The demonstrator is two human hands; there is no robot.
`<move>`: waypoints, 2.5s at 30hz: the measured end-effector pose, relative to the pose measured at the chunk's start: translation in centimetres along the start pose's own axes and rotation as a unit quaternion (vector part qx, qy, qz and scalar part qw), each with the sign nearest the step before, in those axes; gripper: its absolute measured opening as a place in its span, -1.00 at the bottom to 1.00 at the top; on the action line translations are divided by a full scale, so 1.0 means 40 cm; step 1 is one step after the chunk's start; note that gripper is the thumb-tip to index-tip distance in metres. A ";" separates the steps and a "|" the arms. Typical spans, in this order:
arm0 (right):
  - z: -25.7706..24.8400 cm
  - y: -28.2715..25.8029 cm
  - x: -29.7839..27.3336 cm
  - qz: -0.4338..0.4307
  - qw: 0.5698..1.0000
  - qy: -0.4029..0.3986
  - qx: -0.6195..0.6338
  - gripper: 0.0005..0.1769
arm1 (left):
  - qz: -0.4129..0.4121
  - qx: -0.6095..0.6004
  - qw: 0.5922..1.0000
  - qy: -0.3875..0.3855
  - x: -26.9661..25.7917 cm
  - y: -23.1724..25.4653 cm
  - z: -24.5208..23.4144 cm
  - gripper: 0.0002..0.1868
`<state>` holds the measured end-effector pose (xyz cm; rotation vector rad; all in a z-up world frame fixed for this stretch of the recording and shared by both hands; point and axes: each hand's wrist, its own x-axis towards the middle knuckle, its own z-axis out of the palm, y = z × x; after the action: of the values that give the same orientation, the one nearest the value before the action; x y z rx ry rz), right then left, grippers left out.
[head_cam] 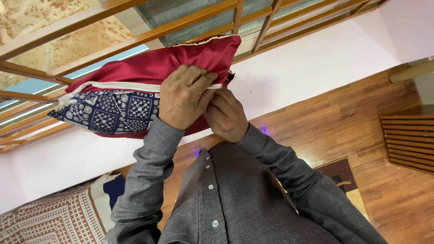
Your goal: The person places a patterned blue cushion inside a red and gold decorative cover, pulls the material over the edges, and closes the zipper to secure it.
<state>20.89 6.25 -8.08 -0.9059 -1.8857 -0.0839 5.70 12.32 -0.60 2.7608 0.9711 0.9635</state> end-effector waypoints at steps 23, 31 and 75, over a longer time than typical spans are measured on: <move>-0.009 0.153 -0.083 0.258 0.950 0.039 0.173 -0.76 | -0.024 0.184 0.983 0.013 -0.101 -0.022 -0.096 -0.80; -0.081 0.167 -0.072 0.203 0.972 0.022 0.119 -0.76 | -0.106 0.207 0.972 0.009 -0.204 -0.151 -0.251 -0.79; 0.349 -0.331 0.153 0.010 0.993 -0.066 -0.097 -0.35 | -0.093 0.003 0.995 0.041 -0.303 -0.296 -0.339 -0.75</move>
<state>0.85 6.11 -5.84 -1.0848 -2.0152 -0.2013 -15.96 12.79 0.75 2.5957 1.2191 1.0513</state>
